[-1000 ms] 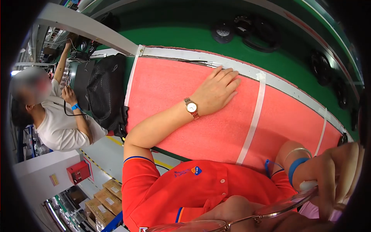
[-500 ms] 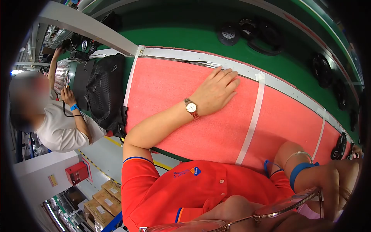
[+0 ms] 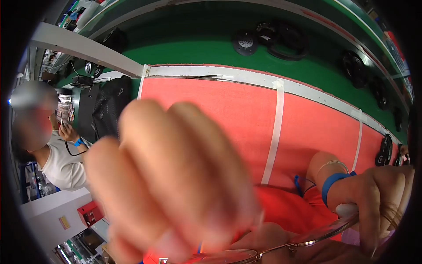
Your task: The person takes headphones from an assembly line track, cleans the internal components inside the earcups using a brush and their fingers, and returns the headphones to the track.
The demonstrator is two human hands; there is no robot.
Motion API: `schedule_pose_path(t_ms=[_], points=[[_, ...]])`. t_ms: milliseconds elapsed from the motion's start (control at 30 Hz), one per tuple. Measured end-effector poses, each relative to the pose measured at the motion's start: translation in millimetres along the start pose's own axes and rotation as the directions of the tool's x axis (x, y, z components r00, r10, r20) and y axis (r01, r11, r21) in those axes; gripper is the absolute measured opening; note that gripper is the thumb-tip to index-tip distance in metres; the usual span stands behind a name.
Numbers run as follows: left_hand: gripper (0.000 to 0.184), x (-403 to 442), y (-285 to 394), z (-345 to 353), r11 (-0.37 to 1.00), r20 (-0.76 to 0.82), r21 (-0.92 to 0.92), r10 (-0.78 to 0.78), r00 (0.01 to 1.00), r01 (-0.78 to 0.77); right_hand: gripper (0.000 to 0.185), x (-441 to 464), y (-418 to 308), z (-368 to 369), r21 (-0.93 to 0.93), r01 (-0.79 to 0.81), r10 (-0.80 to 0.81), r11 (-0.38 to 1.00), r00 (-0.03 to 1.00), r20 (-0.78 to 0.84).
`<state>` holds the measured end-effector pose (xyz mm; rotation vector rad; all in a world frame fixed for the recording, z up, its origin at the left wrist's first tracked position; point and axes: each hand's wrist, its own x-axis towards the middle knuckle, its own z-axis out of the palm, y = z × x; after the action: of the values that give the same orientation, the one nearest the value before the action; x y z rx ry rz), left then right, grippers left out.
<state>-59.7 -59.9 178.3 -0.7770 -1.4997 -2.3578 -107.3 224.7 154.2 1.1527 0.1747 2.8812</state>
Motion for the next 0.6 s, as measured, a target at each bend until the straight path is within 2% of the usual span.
schedule_pose_path(t_ms=[67, 133, 167, 200, 267, 333, 367, 400, 433, 467, 533, 567, 600], points=[[0.017, -5, 23, 8, 0.910, -0.140, -0.409, -0.136, 0.981, 0.067, 0.031, 4, 0, -3, 0.018, 0.021, -0.021, 1.000, 1.000, 0.019], [0.018, 15, 8, 12, 0.807, 0.107, -0.588, 0.010, 0.994, 0.056, 0.031, 9, 21, -5, 0.020, 0.038, -0.038, 0.999, 0.998, 0.046], [0.017, 19, 10, 3, 0.810, 0.279, -0.573, 0.052, 0.959, 0.123, 0.031, 7, 17, 2, 0.018, 0.044, -0.045, 0.999, 0.997, 0.060], [0.019, 9, 17, 24, 0.881, -0.032, -0.474, -0.009, 0.999, -0.007, 0.032, -1, 18, 10, 0.017, 0.048, -0.049, 0.999, 0.996, 0.072], [0.015, 4, -6, 37, 0.726, -0.204, -0.615, 0.232, 0.951, -0.309, 0.032, 0, 15, 10, 0.020, 0.058, -0.060, 0.998, 0.994, 0.089], [0.015, 3, -3, 27, 0.757, -0.211, -0.553, 0.277, 0.938, -0.348, 0.033, -2, 15, 12, 0.034, 0.076, -0.079, 0.997, 0.991, 0.105], [0.009, 5, 7, 0, 0.802, 0.137, -0.594, 0.183, 0.973, -0.067, 0.033, -3, 8, 11, 0.044, 0.088, -0.093, 0.995, 0.989, 0.115], [0.014, 11, 12, -12, 0.818, 0.469, -0.534, 0.076, 0.880, 0.214, 0.033, -2, 12, 9, 0.053, 0.101, -0.107, 0.994, 0.987, 0.122], [0.009, 10, 11, -12, 0.839, 0.441, -0.526, 0.128, 0.888, 0.140, 0.034, -2, 12, 9, 0.062, 0.111, -0.118, 0.992, 0.984, 0.131], [0.009, 4, 12, -8, 0.839, 0.446, -0.526, 0.132, 0.885, 0.139, 0.034, -2, 10, 9, 0.070, 0.119, -0.128, 0.990, 0.981, 0.143], [0.010, -16, 16, 1, 0.873, 0.186, -0.483, 0.182, 0.966, -0.071, 0.034, -3, 10, 10, 0.085, 0.136, -0.148, 0.987, 0.975, 0.163], [0.013, -15, 10, 7, 0.862, 0.128, -0.476, 0.261, 0.957, -0.171, 0.035, -3, 11, 10, 0.090, 0.144, -0.157, 0.986, 0.972, 0.173], [0.013, -15, 5, 11, 0.860, 0.129, -0.481, 0.262, 0.956, -0.171, 0.035, -3, 6, 13, 0.095, 0.150, -0.165, 0.984, 0.970, 0.180]])
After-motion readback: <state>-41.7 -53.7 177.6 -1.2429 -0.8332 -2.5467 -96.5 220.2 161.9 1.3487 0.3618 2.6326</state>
